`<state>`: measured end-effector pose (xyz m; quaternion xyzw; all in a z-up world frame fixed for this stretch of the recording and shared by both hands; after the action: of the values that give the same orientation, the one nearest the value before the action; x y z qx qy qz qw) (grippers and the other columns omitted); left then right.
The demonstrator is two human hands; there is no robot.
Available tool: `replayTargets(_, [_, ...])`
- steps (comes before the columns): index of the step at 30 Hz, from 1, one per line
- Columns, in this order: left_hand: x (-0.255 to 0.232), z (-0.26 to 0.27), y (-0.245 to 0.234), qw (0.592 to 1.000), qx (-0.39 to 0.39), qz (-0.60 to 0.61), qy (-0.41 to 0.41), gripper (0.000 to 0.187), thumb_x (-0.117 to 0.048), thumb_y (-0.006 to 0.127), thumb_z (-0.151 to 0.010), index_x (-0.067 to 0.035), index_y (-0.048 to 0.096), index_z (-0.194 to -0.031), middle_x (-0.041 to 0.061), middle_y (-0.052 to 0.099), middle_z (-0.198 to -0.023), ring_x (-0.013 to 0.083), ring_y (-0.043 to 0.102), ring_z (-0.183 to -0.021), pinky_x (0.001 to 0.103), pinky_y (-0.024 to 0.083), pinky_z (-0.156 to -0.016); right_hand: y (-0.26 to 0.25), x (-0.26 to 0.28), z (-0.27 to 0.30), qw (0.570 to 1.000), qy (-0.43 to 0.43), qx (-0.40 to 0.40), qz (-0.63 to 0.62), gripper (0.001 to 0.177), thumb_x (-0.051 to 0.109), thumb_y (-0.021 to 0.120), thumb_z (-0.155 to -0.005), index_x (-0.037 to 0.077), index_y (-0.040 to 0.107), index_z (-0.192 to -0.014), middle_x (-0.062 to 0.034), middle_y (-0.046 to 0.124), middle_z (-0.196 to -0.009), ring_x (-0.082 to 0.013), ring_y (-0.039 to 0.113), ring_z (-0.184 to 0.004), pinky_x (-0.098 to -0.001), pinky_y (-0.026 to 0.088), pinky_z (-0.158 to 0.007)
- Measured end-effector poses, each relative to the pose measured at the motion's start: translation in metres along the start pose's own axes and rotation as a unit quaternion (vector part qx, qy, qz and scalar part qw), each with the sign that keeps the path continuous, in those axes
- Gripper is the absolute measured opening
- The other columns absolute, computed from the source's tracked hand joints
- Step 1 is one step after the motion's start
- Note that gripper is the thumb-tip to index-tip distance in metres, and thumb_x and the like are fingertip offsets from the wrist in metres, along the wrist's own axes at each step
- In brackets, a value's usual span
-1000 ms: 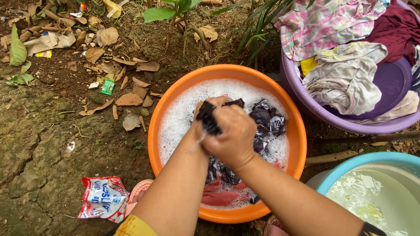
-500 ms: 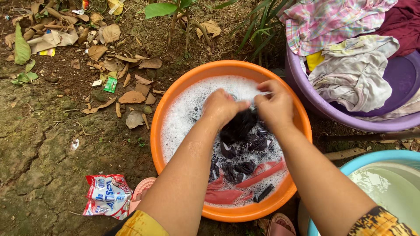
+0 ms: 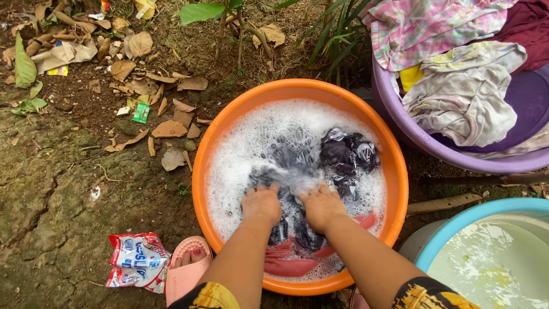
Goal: The person hand washes clothes by submerging, scrubbing, and wringing individual garments in a basin of soapy water by hand.
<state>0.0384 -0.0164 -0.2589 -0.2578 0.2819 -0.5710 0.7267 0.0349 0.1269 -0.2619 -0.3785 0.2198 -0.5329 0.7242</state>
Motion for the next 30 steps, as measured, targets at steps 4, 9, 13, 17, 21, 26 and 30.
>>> replayTargets(4, [0.007, -0.010, -0.002, 0.993, -0.059, 0.099, -0.006, 0.046, -0.008, 0.057, -0.093, -0.013, 0.056, -0.139, 0.017, 0.057, -0.140, 0.0378, 0.054, -0.131, 0.045, 0.043, -0.111, 0.002, -0.003, 0.004, 0.995, 0.026, 0.092, -0.038, 0.058, 0.014, 0.051, -0.094, 0.021, 0.047, -0.151, -0.0142, 0.061, -0.141, -0.0313, 0.057, -0.133, -0.0477, 0.040, -0.115])
replayTargets(9, [-0.011, -0.041, -0.039, 0.977, -0.008, 0.215, -0.016, 0.028, -0.020, 0.072, -0.086, 0.001, 0.076, -0.104, 0.022, 0.073, -0.111, 0.0335, 0.072, -0.099, 0.041, 0.057, -0.090, -0.015, -0.026, -0.027, 0.954, -0.021, -0.050, -0.294, 0.071, 0.017, 0.078, -0.079, 0.014, 0.049, -0.144, -0.0135, 0.062, -0.132, -0.0304, 0.062, -0.119, -0.0406, 0.045, -0.103])
replayTargets(13, [-0.066, -0.026, -0.113, 0.941, -0.009, 0.304, 0.149, 0.023, -0.021, 0.073, -0.085, 0.002, 0.076, -0.090, 0.020, 0.076, -0.091, 0.0292, 0.074, -0.080, 0.041, 0.057, -0.072, -0.024, -0.039, -0.038, 0.828, -0.058, -0.069, -0.553, 0.053, 0.010, 0.082, -0.069, 0.006, 0.070, -0.120, -0.0066, 0.078, -0.106, -0.0197, 0.071, -0.098, -0.0349, 0.056, -0.092])
replayTargets(17, [-0.080, 0.032, -0.198, 0.742, 0.131, 0.582, 0.305, 0.012, -0.016, 0.076, -0.084, -0.007, 0.071, -0.079, 0.006, 0.070, -0.077, 0.0190, 0.064, -0.069, 0.036, 0.054, -0.067, -0.040, -0.058, -0.024, 0.781, -0.011, -0.037, -0.623, 0.042, 0.013, 0.082, -0.073, 0.006, 0.077, -0.114, -0.0038, 0.080, -0.105, -0.0166, 0.072, -0.099, -0.0337, 0.052, -0.096])
replayTargets(21, [-0.071, 0.077, -0.261, 0.605, 0.158, 0.642, 0.444, 0.020, -0.015, 0.079, -0.095, -0.009, 0.066, -0.081, 0.003, 0.068, -0.081, 0.0174, 0.064, -0.077, 0.037, 0.054, -0.080, -0.071, -0.063, -0.003, 0.591, 0.073, -0.063, -0.801, 0.036, 0.032, 0.068, -0.090, 0.015, 0.071, -0.121, -0.0015, 0.073, -0.109, -0.0168, 0.065, -0.098, -0.0399, 0.047, -0.092])
replayTargets(26, [-0.058, 0.041, -0.218, 0.738, 0.072, 0.641, 0.200, 0.041, -0.042, 0.058, -0.101, -0.018, 0.062, -0.134, 0.008, 0.061, -0.137, 0.0259, 0.054, -0.121, 0.071, 0.055, -0.082, -0.150, -0.045, 0.000, 0.325, -0.068, -0.076, -0.940, 0.040, 0.034, 0.063, -0.086, 0.009, 0.068, -0.117, -0.0088, 0.077, -0.108, -0.0255, 0.075, -0.095, -0.0429, 0.060, -0.090])
replayTargets(30, [-0.060, 0.012, -0.131, 0.724, 0.017, 0.690, -0.011, 0.062, -0.049, 0.053, -0.099, -0.018, 0.037, -0.150, 0.014, 0.050, -0.150, 0.0373, 0.051, -0.131, 0.067, 0.042, -0.096, -0.150, -0.031, 0.007, 0.372, 0.153, -0.186, -0.896, 0.033, 0.037, 0.072, -0.085, 0.013, 0.069, -0.108, -0.0062, 0.073, -0.091, -0.0270, 0.071, -0.073, -0.0470, 0.060, -0.069])
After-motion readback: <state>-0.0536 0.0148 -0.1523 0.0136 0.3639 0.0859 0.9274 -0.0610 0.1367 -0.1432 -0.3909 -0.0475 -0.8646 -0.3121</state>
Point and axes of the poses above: each hand's wrist, its own z-axis away from the middle knuckle, its own y-axis out of the palm, x = y × z, the point moved 7 cm from there along -z, towards the middle knuckle
